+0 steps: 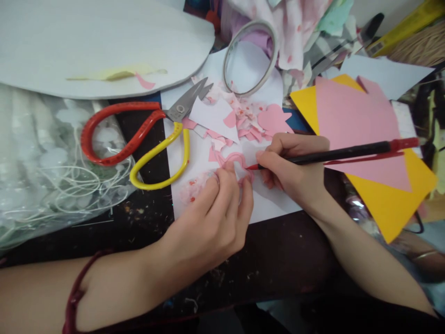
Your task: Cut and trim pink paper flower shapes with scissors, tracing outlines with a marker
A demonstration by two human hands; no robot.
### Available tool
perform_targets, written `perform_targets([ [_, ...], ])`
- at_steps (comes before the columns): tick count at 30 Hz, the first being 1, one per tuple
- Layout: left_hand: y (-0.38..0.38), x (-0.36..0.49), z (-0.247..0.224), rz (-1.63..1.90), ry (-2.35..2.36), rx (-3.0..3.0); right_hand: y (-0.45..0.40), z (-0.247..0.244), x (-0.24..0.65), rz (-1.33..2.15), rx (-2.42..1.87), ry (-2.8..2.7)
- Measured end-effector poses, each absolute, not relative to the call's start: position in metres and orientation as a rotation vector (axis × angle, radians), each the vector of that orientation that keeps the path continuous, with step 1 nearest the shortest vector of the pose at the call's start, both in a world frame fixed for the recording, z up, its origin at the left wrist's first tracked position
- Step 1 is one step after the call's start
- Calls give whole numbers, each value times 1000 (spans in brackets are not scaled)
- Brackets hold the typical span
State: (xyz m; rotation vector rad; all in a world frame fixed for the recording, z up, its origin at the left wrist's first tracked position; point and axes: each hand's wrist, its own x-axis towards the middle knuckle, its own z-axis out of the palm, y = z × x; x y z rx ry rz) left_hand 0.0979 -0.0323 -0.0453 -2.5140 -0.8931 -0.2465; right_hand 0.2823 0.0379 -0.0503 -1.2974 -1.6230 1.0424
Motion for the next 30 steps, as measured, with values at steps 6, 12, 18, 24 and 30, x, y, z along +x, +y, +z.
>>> perform_targets([
  [6,-32,98,-46,-255,-897,-2518,38,-48,281,1075,-1286,-1614],
  [12,-31,99,-46,-234,-891,-2524,38,-48,281,1072,-1308,-1628],
  [18,-31,98,-46,-242,-888,-2515,37,-47,281,1079,-1309,-1639],
  [24,-32,98,-47,-253,-893,-2509,37,-47,281,1084,-1319,-1638],
  [30,-33,98,-46,-233,-887,-2511,37,-46,281,1059,-1341,-1663],
])
